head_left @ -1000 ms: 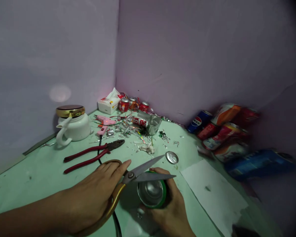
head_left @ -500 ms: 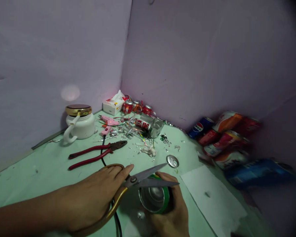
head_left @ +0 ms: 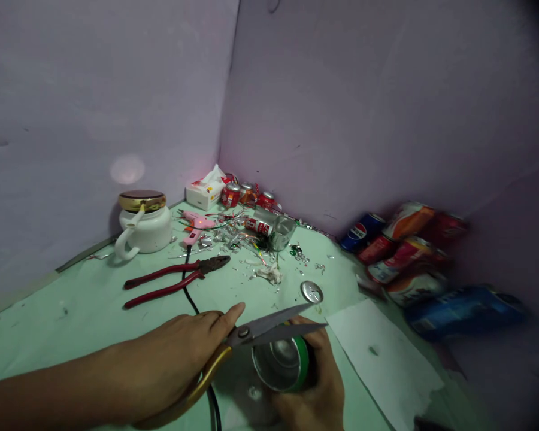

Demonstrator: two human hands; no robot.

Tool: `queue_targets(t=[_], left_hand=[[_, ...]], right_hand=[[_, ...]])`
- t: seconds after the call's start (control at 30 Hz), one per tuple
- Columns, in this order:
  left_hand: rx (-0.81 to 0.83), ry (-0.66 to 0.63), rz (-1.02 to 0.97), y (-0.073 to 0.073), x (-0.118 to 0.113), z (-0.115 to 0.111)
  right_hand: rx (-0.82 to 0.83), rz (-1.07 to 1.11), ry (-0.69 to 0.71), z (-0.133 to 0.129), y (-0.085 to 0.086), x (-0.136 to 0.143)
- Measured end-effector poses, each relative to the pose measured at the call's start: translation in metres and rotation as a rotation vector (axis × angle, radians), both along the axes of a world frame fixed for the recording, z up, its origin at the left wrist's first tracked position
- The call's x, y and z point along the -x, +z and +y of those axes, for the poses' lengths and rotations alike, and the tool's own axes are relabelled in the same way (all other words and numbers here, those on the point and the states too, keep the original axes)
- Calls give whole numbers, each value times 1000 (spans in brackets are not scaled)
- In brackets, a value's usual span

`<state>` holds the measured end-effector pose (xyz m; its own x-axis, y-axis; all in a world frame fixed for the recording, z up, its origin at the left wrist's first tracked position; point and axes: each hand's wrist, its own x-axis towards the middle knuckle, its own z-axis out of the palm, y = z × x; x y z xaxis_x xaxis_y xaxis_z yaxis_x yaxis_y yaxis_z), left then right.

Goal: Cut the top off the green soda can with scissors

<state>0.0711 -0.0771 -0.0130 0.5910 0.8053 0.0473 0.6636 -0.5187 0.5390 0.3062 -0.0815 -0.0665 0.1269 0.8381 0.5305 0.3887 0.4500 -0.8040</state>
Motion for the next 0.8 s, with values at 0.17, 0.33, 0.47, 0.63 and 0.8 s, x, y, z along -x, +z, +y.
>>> queue_targets(t=[0.17,0.33,0.47,0.63,0.8], left_hand=[[118,13,-279,6,-4,14],[-82,282,-321,-4,0,22],[-151,197,-279,-15,1,20],[-250,26,-167,-18,-5,15],[-352,68,-117,-31,-16,10]], right_hand=[[385,260,107,12,6,-7],[556,633,424,19,10,-16],[639,846,537,20,14,-19],[673,986,470,23,20,-16],[692,1019,366,19,20,-8]])
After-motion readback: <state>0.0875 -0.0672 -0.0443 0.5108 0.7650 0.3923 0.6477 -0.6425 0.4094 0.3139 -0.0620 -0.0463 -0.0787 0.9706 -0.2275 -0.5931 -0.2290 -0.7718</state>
